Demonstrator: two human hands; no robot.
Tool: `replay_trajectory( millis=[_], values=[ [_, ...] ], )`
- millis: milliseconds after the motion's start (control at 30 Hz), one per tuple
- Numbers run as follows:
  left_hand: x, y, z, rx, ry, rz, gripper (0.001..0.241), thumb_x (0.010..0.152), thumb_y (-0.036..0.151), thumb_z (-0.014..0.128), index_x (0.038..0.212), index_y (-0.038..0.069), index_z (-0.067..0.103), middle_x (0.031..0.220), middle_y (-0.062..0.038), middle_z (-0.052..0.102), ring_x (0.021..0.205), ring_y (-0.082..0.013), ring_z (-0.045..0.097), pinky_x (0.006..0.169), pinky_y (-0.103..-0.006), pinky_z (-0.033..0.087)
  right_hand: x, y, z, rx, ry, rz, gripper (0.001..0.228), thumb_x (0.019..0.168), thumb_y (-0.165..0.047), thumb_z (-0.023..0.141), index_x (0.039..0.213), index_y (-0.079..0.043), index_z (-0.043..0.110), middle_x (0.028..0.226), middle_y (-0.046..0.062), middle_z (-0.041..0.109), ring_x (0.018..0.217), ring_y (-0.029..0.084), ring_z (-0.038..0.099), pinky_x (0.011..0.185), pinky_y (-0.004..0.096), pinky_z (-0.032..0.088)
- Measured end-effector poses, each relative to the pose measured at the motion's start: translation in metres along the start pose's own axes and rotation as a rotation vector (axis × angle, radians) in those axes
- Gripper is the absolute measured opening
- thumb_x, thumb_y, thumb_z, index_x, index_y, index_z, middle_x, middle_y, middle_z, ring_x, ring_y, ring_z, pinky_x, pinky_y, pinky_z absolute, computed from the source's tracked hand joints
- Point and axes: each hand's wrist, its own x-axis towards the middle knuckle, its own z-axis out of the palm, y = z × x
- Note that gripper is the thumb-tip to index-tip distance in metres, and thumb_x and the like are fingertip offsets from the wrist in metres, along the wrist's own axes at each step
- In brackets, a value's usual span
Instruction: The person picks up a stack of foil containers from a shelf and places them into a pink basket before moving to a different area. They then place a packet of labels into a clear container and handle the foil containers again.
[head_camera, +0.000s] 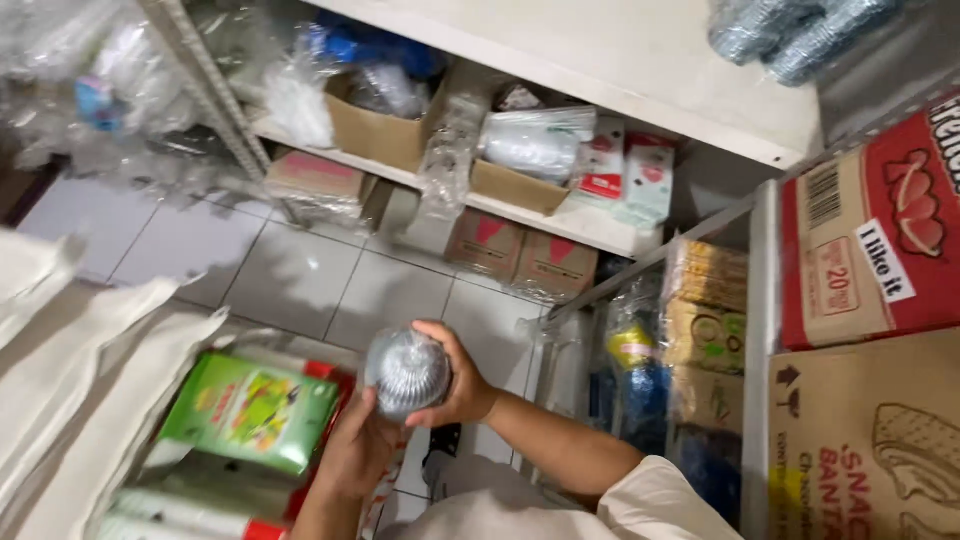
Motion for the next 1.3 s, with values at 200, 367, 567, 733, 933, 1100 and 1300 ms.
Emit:
replay_trajectory(
  millis=[200, 367, 567, 733, 933, 1100, 1300],
  values=[
    [0.051, -0.007, 0.070, 0.218, -0.176, -0.094, 0.072, 0.090, 0.040, 0.058, 0.152, 0.011, 0.037, 0.150, -0.009, 0.051, 0.138, -0.0240, 0.049, 0.111, -0.0449, 0.039, -0.008, -0.018, -0.065, 0.125, 0.346, -0.016, 0.120, 0.070, -0.034, 0.098, 0.161, -0.006, 0.025, 0.148, 0.012, 0.047, 0.140, 0.025, 0.049, 0.122, 0.040, 0.040],
    [0.094, -0.027, 0.089, 0.369, -0.096, -0.270, 0.070, 0.090, 0.044, 0.057, 0.148, 0.011, 0.040, 0.142, -0.012, 0.054, 0.128, -0.0271, 0.052, 0.106, -0.0468, 0.041, -0.035, -0.027, -0.095, 0.195, 0.575, 0.077, 0.122, 0.066, -0.039, 0.098, 0.157, -0.004, 0.024, 0.141, 0.015, 0.049, 0.134, 0.029, 0.052, 0.116, 0.044, 0.046],
    [0.132, -0.044, 0.121, 0.466, -0.187, -0.303, 0.067, 0.090, 0.044, 0.059, 0.145, 0.012, 0.039, 0.134, -0.014, 0.055, 0.123, -0.0284, 0.055, 0.104, -0.0468, 0.043, -0.046, -0.051, -0.141, 0.059, 0.740, -0.011, 0.123, 0.068, -0.047, 0.095, 0.158, -0.003, 0.024, 0.145, 0.017, 0.046, 0.136, 0.028, 0.052, 0.115, 0.043, 0.047],
    [0.166, -0.042, 0.145, 0.490, -0.262, -0.309, 0.069, 0.089, 0.044, 0.061, 0.146, 0.010, 0.040, 0.136, -0.015, 0.055, 0.125, -0.0309, 0.055, 0.106, -0.0493, 0.044, -0.032, -0.068, -0.185, -0.032, 0.888, -0.129, 0.125, 0.067, -0.049, 0.095, 0.156, -0.002, 0.021, 0.143, 0.017, 0.046, 0.132, 0.029, 0.053, 0.110, 0.046, 0.051],
    [0.237, -0.025, 0.173, 0.563, -0.306, -0.337, 0.068, 0.089, 0.043, 0.061, 0.146, 0.011, 0.041, 0.138, -0.016, 0.054, 0.128, -0.0324, 0.055, 0.108, -0.0488, 0.043, 0.000, -0.077, -0.264, -0.235, 1.091, -0.357, 0.124, 0.072, -0.044, 0.096, 0.160, -0.001, 0.021, 0.147, 0.016, 0.044, 0.137, 0.028, 0.050, 0.118, 0.045, 0.044],
    [0.341, -0.011, 0.228, 0.607, -0.546, -0.299, 0.060, 0.092, 0.041, 0.064, 0.139, 0.008, 0.049, 0.135, -0.012, 0.057, 0.126, -0.0317, 0.054, 0.106, -0.0479, 0.043, 0.050, -0.118, -0.380, -0.539, 1.302, -0.474, 0.129, 0.070, -0.046, 0.100, 0.161, -0.007, 0.016, 0.157, 0.013, 0.035, 0.146, 0.031, 0.041, 0.124, 0.047, 0.039],
    [0.449, 0.015, 0.363, 0.816, -0.684, -0.259, 0.047, 0.091, 0.037, 0.063, 0.129, 0.011, 0.055, 0.127, -0.004, 0.062, 0.123, -0.0192, 0.059, 0.102, -0.0378, 0.047, 0.144, -0.187, -0.516, -0.865, 1.281, -0.669, 0.111, 0.077, -0.042, 0.096, 0.159, -0.009, 0.029, 0.156, 0.010, 0.040, 0.143, 0.025, 0.042, 0.124, 0.040, 0.035]
  ],
)
